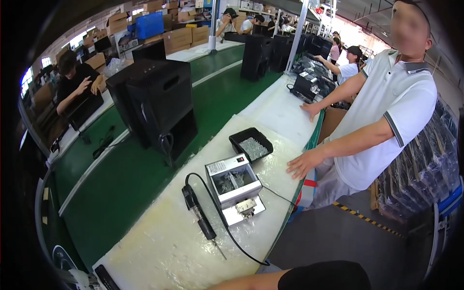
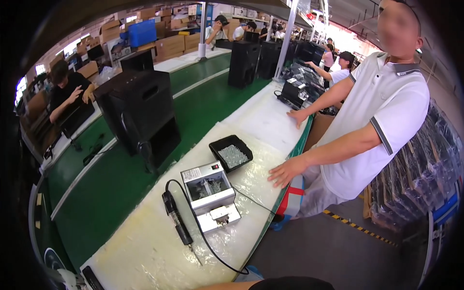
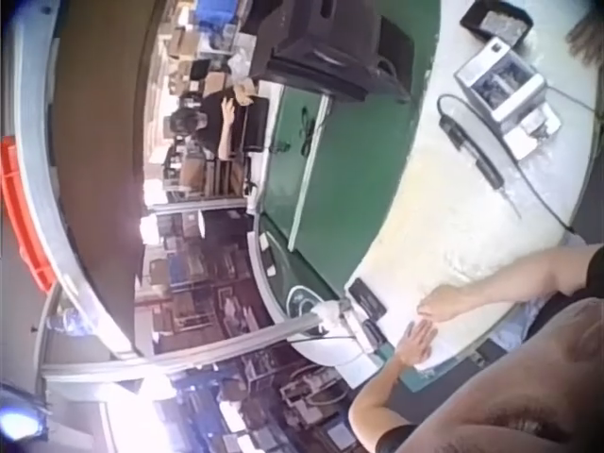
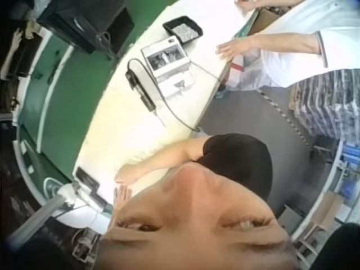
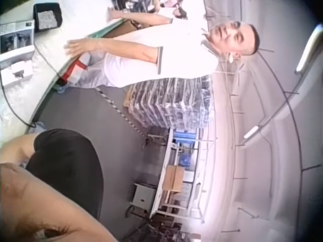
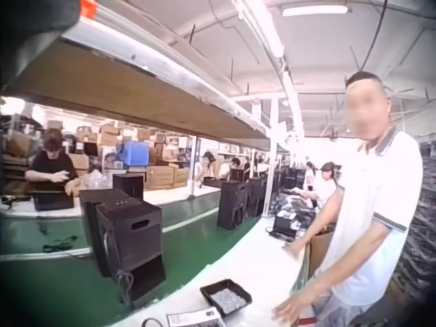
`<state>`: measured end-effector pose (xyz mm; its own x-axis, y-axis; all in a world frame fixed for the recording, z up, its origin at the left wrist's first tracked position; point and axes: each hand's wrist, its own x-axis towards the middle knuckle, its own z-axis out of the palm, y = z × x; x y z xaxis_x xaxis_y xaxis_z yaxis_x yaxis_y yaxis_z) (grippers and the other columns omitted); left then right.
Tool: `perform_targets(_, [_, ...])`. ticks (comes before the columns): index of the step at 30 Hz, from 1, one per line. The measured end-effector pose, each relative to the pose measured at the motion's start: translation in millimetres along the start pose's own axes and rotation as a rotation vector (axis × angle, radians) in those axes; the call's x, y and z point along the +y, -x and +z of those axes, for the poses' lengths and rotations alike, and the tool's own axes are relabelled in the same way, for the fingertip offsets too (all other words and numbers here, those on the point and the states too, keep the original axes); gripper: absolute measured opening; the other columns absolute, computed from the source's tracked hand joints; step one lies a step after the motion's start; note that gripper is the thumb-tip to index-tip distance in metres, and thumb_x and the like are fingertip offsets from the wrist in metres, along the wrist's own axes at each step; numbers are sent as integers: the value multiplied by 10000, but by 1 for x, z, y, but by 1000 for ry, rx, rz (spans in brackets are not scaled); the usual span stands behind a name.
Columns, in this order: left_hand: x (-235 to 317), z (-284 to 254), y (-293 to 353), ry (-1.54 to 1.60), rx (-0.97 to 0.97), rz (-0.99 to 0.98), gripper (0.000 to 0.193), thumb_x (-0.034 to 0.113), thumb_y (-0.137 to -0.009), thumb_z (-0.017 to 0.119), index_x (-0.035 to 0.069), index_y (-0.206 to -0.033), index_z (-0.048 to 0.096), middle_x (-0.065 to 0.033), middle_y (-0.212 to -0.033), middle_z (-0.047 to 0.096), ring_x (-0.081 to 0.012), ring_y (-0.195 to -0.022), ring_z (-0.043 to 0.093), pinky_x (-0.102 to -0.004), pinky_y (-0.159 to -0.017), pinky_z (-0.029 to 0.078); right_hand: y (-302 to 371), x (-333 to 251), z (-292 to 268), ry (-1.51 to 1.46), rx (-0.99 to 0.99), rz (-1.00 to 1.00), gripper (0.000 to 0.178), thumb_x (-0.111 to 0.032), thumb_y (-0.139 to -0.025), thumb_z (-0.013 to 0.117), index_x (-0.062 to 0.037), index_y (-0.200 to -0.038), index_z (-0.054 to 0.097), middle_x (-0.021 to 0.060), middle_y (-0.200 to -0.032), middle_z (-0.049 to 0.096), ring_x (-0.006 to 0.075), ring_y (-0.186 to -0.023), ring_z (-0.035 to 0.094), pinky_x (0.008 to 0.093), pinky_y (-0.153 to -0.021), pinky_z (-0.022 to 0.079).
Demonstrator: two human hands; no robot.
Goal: Using an electric screwdriver to fasten components of a speaker housing on an assembly line.
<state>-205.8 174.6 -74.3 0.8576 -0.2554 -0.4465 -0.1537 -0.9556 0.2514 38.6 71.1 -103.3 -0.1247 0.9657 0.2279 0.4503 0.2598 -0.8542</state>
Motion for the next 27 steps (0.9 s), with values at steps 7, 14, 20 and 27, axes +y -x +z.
perform_targets(7, [7, 0, 7, -18, -50, -26, 595, 385, -886, 445, 26, -1361, 427, -257, -1429, 378, -401, -1381, 269, -655, -1085, 154, 1, -8, -3, -49, 0, 4, 221, -226, -770, 525, -32, -747, 628, 188, -700, 626, 368, -662, 629, 485, -555, 488])
perform_targets(14, [11, -6, 0, -57, 26, -47, 610, 341, -817, 499, 51, -1352, 457, -236, -1419, 399, -372, -1374, 289, -609, -1109, 181, 2, -10, -11, -36, -64, 29, 198, -209, -755, 536, -35, -750, 631, 181, -703, 629, 360, -668, 633, 482, -560, 491])
perform_targets(20, [6, 0, -2, -23, 57, -41, 651, 321, -768, 552, 67, -1359, 453, -208, -1459, 350, -361, -1383, 278, -600, -1104, 205, 4, -1, -5, -25, -58, 4, 161, -213, -903, 496, -64, -882, 554, 131, -828, 610, 341, -731, 625, 443, -633, 500])
perform_targets(27, [8, -16, -5, -192, 94, 0, 475, 413, -860, 502, 241, -1301, 543, -66, -1389, 484, -218, -1270, 427, -483, -1008, 380, 5, 2, 0, -41, -12, 8, 171, -225, -907, 501, -80, -936, 586, 106, -849, 626, 332, -721, 626, 432, -631, 504])
